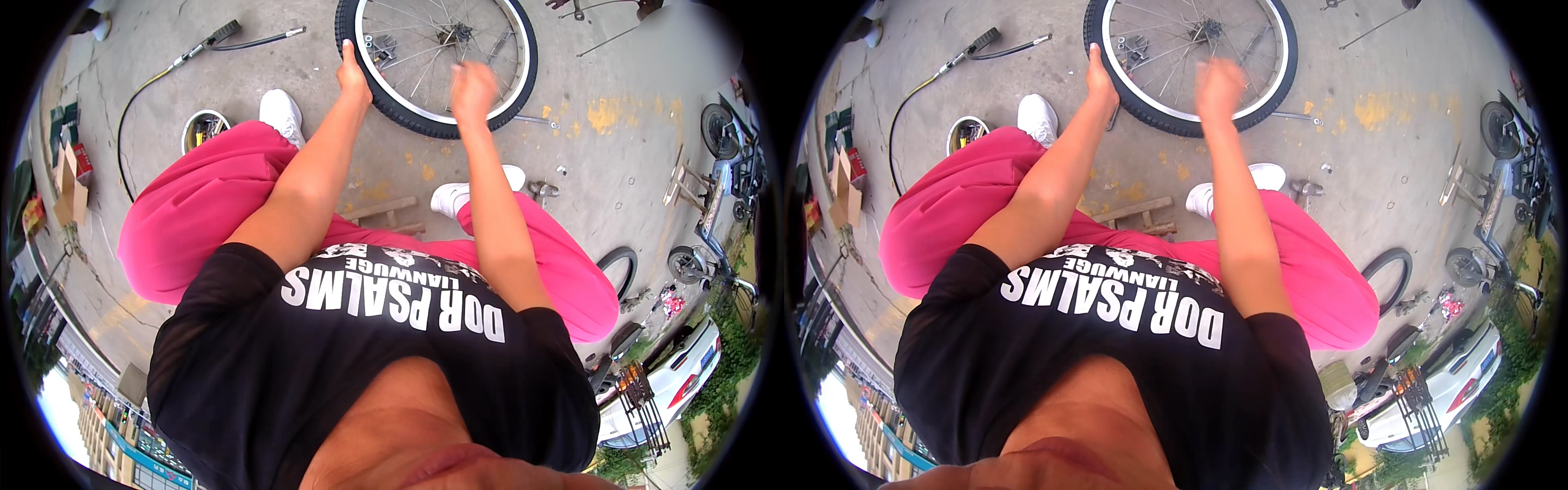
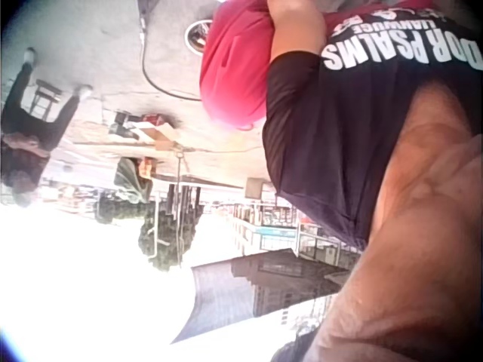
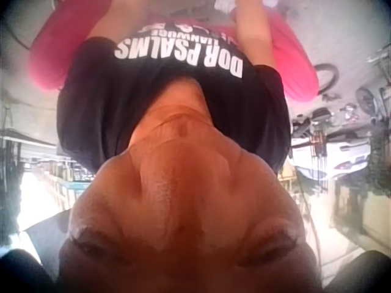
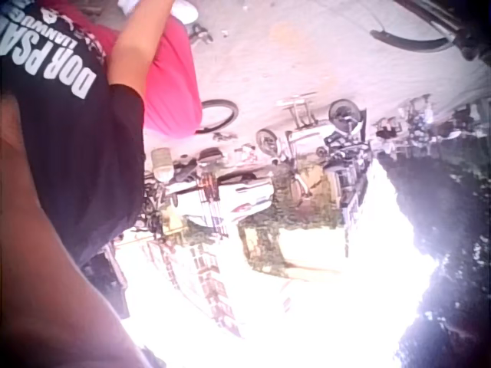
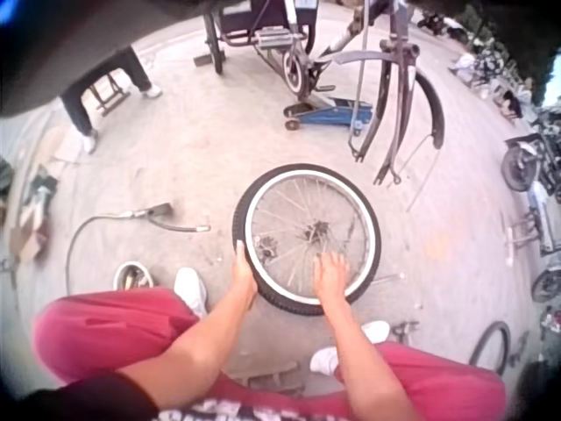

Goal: The person removes a bicycle tire from the rim, inspects the inner tube, and reassembles the tire onto the rim. They then use a pump to inflate the tire and secure it to the bicycle frame.

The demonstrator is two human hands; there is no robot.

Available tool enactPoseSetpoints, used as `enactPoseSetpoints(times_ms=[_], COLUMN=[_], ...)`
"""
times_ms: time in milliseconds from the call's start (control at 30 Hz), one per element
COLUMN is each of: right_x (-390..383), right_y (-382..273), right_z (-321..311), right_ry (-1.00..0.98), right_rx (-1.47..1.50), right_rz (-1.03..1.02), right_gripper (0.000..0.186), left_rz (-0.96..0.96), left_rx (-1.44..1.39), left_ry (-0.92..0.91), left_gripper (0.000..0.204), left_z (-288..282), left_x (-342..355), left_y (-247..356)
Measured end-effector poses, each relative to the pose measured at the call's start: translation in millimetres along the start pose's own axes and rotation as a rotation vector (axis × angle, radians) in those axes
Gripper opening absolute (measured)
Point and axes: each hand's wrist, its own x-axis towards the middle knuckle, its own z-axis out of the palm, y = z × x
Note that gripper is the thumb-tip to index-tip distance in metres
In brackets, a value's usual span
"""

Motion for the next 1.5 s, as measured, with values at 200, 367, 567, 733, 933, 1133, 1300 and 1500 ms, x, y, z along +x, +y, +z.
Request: enactPoseSetpoints(times_ms=[200, 367, 567, 733, 933, 1133, 1300, 1500], right_x=[39, 46, 51, 48, 63, 61, 61, 62], right_y=[-51, -51, -52, -54, -43, -43, -53, -36], right_z=[72, 91, 96, 98, 94, 90, 87, 93], right_ry=[-0.429, -0.751, -0.781, -0.813, -0.814, -0.833, -1.073, -0.927], right_rx=[-0.043, 0.03, 0.137, 0.132, 0.161, 0.164, 0.282, 0.236], right_rz=[-0.473, -0.285, -0.492, -0.543, -0.567, -0.491, -0.355, -0.521], right_gripper=[0.019, 0.019, 0.008, 0.008, 0.012, 0.019, 0.025, 0.024], left_rz=[0.06, 0.272, 0.357, 0.295, 0.147, 0.161, 0.286, 0.183], left_rx=[0.005, 0.152, 0.292, 0.178, 0.141, 0.219, 0.431, 0.231], left_ry=[0.037, 0.017, 0.079, 0.006, -0.123, -0.102, -0.063, -0.129], left_gripper=[0.061, 0.057, 0.054, 0.05, 0.028, 0.029, 0.031, 0.027], left_z=[3, -5, -10, -19, -12, -13, -20, -20], left_x=[-5, -11, -8, -3, -14, -9, -15, 0], left_y=[1, -4, -6, -11, 4, 5, 5, -9])
